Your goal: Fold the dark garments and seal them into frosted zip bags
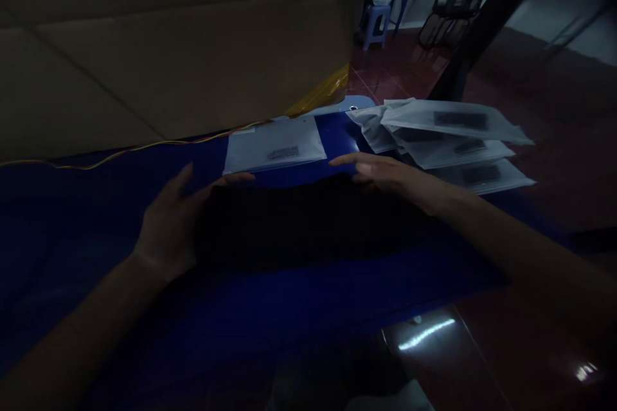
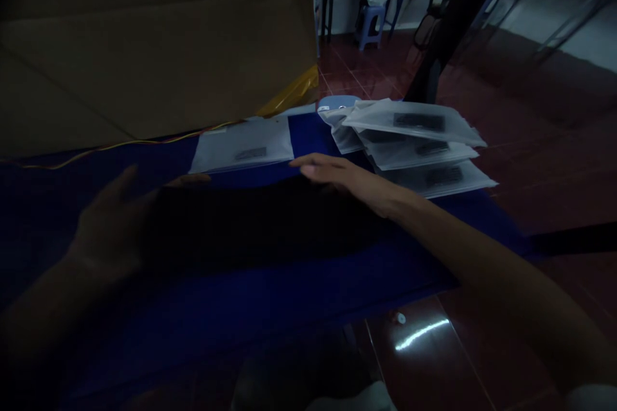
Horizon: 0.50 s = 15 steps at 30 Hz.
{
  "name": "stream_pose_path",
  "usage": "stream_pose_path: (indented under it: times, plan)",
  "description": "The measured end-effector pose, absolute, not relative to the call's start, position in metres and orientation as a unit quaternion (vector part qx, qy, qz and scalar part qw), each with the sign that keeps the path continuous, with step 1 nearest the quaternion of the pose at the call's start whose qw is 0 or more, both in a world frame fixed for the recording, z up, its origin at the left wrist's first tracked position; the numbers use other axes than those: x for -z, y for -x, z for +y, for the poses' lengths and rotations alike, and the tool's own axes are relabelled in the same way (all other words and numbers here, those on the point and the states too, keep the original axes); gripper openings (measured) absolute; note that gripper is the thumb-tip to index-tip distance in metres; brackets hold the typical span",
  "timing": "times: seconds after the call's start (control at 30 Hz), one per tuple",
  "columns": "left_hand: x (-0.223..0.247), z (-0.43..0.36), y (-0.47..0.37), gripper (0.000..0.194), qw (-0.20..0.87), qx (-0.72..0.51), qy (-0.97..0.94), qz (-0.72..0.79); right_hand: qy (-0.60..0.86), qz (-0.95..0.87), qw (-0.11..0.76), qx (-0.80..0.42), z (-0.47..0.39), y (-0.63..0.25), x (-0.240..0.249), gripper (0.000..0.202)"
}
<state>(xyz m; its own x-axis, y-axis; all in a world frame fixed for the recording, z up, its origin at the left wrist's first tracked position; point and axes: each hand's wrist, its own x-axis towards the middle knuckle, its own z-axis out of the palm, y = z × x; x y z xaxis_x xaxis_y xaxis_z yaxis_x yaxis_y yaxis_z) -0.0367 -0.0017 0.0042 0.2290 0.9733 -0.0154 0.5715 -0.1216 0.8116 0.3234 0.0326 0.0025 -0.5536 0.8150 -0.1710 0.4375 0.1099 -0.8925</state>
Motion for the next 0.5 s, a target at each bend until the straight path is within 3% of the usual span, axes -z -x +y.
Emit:
stream_pose_path:
  times: [0.1,0.17,0.33,0.5]
  plan:
    - [-0.005,-0.003,0.036,0.055,0.440,-0.290,-0.640,0.559,0.358,-0.812,0.140,-0.440,0.033,-0.331,-0.009,0.083]
    - [-0.001,-0.002,0.039,0.048,0.440,-0.288,-0.625,0.577,0.338,-0.841,0.129,-0.402,0.033,-0.332,-0.010,0.083]
    - [0.008,0.000,0.042,0.027,0.206,-0.245,-0.746,0.584,0.383,-0.882,0.157,-0.224,0.032,-0.321,0.006,0.062]
    - [0.007,-0.013,0.035,0.041,-0.034,-0.150,-0.837,0.525,0.395,-0.909,0.131,0.024,0.024,-0.307,0.017,0.053]
